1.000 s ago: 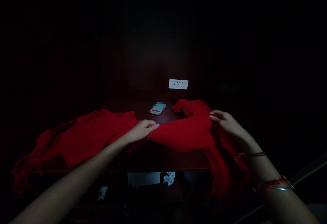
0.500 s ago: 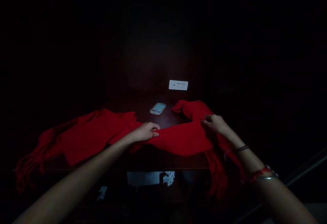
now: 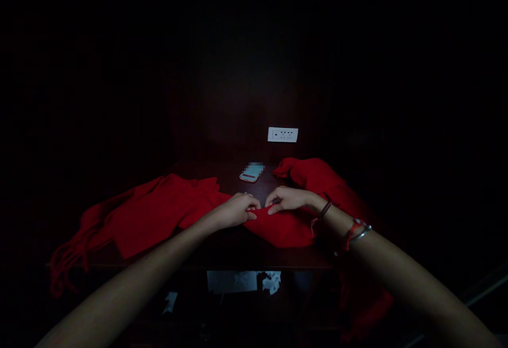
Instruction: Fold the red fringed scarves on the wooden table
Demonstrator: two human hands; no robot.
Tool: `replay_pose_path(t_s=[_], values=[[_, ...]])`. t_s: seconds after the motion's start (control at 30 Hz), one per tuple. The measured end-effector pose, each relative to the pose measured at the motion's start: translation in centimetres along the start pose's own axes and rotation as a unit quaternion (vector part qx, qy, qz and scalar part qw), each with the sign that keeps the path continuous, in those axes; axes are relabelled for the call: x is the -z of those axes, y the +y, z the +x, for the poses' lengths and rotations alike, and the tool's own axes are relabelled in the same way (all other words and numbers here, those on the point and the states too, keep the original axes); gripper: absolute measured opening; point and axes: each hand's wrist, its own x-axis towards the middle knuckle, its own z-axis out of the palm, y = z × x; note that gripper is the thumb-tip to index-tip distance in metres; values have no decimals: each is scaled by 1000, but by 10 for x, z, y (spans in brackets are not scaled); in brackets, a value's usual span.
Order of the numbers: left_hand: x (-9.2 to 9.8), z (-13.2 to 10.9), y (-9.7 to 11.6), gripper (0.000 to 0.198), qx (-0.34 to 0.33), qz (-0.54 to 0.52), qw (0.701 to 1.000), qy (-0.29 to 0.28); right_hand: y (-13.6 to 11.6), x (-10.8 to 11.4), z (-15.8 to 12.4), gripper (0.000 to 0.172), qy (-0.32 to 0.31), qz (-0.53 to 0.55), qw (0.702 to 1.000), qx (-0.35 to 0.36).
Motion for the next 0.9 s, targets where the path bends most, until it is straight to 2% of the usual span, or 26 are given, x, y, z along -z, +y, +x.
replay_pose_path(t_s=[0.17,0.4,0.5,0.63,0.9], values=[[2,-6,-8,15,40,-30,998,31,8,5,-10,22,-5,-54,998,-32],[3,-6,-15,15,84,-59,993,51,17,-2,-39,19,36,-152,985,-69],[0,-6,-18,18,94,-63,992,51,18,-2,-47,20,86,-173,978,-79],[-5,-3,-25,17,101,-65,992,42,11,8,-55,19,157,-185,965,-101],[-18,-8,-48,17,88,-52,994,29,4,33,-73,18,134,-208,961,-123]])
